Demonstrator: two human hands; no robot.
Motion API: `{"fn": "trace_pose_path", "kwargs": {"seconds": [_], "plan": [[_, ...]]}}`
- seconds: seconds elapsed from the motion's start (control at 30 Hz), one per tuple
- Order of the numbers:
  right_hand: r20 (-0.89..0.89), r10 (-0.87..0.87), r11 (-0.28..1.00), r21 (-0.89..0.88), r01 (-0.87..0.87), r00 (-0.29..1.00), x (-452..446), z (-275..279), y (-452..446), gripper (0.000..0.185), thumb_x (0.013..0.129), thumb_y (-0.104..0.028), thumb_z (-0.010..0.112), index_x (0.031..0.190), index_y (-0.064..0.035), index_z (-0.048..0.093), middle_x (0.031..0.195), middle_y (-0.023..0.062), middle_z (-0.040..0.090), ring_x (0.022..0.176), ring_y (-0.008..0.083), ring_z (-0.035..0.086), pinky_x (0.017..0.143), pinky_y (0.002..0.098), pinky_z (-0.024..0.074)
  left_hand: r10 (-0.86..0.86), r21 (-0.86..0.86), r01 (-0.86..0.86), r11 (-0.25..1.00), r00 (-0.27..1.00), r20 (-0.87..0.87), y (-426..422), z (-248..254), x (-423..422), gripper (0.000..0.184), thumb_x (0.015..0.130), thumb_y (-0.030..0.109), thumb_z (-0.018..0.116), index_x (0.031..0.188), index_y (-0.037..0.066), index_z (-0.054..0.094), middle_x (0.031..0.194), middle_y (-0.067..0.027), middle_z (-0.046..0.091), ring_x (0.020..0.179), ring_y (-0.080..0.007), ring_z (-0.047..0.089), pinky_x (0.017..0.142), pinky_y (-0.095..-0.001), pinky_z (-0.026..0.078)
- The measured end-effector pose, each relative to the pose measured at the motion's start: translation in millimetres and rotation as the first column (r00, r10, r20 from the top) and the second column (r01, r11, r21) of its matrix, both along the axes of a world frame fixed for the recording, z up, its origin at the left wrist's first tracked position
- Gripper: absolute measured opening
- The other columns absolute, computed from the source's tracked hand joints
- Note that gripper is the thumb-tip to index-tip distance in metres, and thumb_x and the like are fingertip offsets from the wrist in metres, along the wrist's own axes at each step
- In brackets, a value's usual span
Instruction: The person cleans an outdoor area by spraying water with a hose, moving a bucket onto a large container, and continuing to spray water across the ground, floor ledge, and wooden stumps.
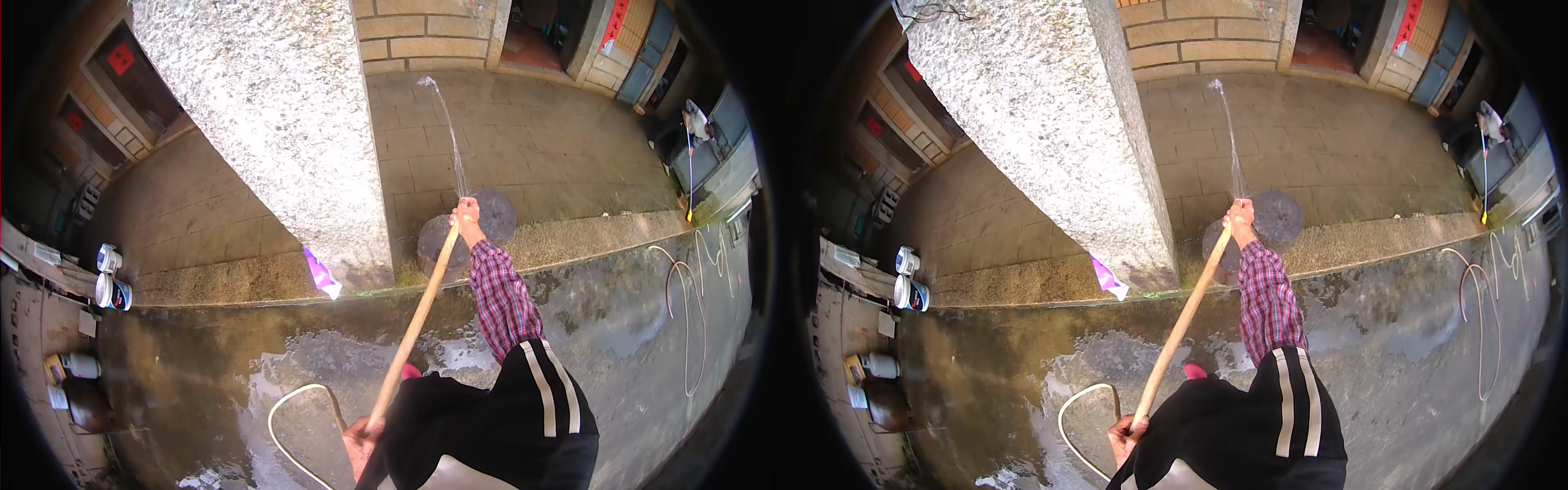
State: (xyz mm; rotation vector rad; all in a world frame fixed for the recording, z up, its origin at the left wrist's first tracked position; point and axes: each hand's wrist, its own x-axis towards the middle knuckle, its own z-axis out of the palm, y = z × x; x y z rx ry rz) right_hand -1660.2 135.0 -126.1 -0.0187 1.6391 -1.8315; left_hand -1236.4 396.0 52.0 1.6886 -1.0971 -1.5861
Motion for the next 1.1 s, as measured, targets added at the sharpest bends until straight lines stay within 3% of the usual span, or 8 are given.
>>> {"fn": "trace_pose_path", "kwargs": {"seconds": [0.07,0.4,0.47,0.53,0.9,1.0,1.07,1.1], "plan": [[0.001,0.013,1.000,-0.011,-0.013,1.000,-2,1,-3,0.007,0.083,-0.017,0.038,0.081,-0.0121,0.033,0.051,0.0057,0.037,0.033,0.0144,0.036,0.028,0.0290,0.0333,0.068,0.037,-0.065,0.997,0.995,-0.076,-2,9,-7,0.021,0.070,0.018,0.063,0.070,-0.003,0.057,0.053,0.0011,0.047,0.047,-0.0055,0.037,0.043,-0.0215,0.028],[-0.048,0.027,1.000,0.001,-0.027,0.999,-5,10,-18,0.005,0.082,-0.015,0.037,0.080,-0.0114,0.035,0.049,0.0046,0.036,0.032,0.0136,0.035,0.027,0.0283,0.0323,0.110,0.058,-0.103,0.993,0.987,-0.120,-8,8,-17,0.019,0.070,0.016,0.063,0.072,-0.003,0.058,0.053,0.0011,0.048,0.047,-0.0055,0.038,0.044,-0.0210,0.029],[-0.049,-0.002,1.000,0.006,0.002,0.999,-5,10,-17,0.004,0.081,-0.013,0.036,0.078,-0.0104,0.035,0.048,0.0046,0.036,0.031,0.0137,0.035,0.026,0.0282,0.0318,0.016,0.037,-0.017,0.999,1.000,0.025,-8,-2,-12,0.019,0.070,0.016,0.063,0.071,-0.002,0.058,0.053,0.0009,0.048,0.047,-0.0056,0.038,0.044,-0.0210,0.029],[0.010,-0.016,1.000,-0.020,0.017,1.000,-7,10,-15,0.004,0.082,-0.014,0.036,0.080,-0.0107,0.035,0.049,0.0047,0.036,0.032,0.0137,0.035,0.026,0.0285,0.0314,0.020,0.025,-0.020,0.999,1.000,0.014,-8,-6,-11,0.019,0.070,0.016,0.063,0.071,-0.002,0.058,0.053,0.0008,0.049,0.047,-0.0057,0.039,0.044,-0.0211,0.029],[-0.020,0.014,0.976,-0.216,-0.018,1.000,-21,45,4,0.002,0.084,-0.017,0.034,0.085,-0.0149,0.034,0.053,0.0031,0.037,0.032,0.0116,0.032,0.027,0.0265,0.0295,-0.017,0.002,0.017,1.000,1.000,-0.022,-6,-11,-10,0.018,0.070,0.015,0.063,0.071,-0.002,0.058,0.054,-0.0003,0.050,0.049,-0.0061,0.042,0.046,-0.0212,0.033],[-0.046,0.002,0.972,-0.233,-0.013,0.999,-22,53,11,0.002,0.084,-0.017,0.035,0.085,-0.0153,0.034,0.054,0.0031,0.037,0.033,0.0110,0.033,0.028,0.0255,0.0296,0.134,-0.090,-0.135,0.987,0.991,-0.015,0,-17,-12,0.018,0.070,0.014,0.063,0.072,-0.002,0.058,0.053,-0.0003,0.050,0.048,-0.0063,0.042,0.046,-0.0217,0.034],[-0.058,-0.019,0.969,-0.245,0.005,0.998,-24,59,13,0.003,0.084,-0.016,0.034,0.086,-0.0144,0.034,0.053,0.0028,0.037,0.032,0.0107,0.031,0.026,0.0254,0.0282,-0.040,-0.003,0.040,0.999,0.999,-0.009,-3,-27,-1,0.018,0.069,0.015,0.063,0.072,-0.003,0.058,0.052,0.0005,0.049,0.048,-0.0056,0.040,0.046,-0.0218,0.032],[-0.072,-0.019,0.967,-0.254,0.000,0.997,-24,62,14,0.003,0.084,-0.016,0.034,0.086,-0.0144,0.034,0.053,0.0028,0.037,0.032,0.0107,0.031,0.026,0.0254,0.0282,-0.039,-0.013,0.038,0.999,0.999,-0.022,0,-36,4,0.018,0.069,0.015,0.063,0.072,-0.003,0.058,0.052,0.0005,0.049,0.048,-0.0056,0.040,0.046,-0.0218,0.032]]}}
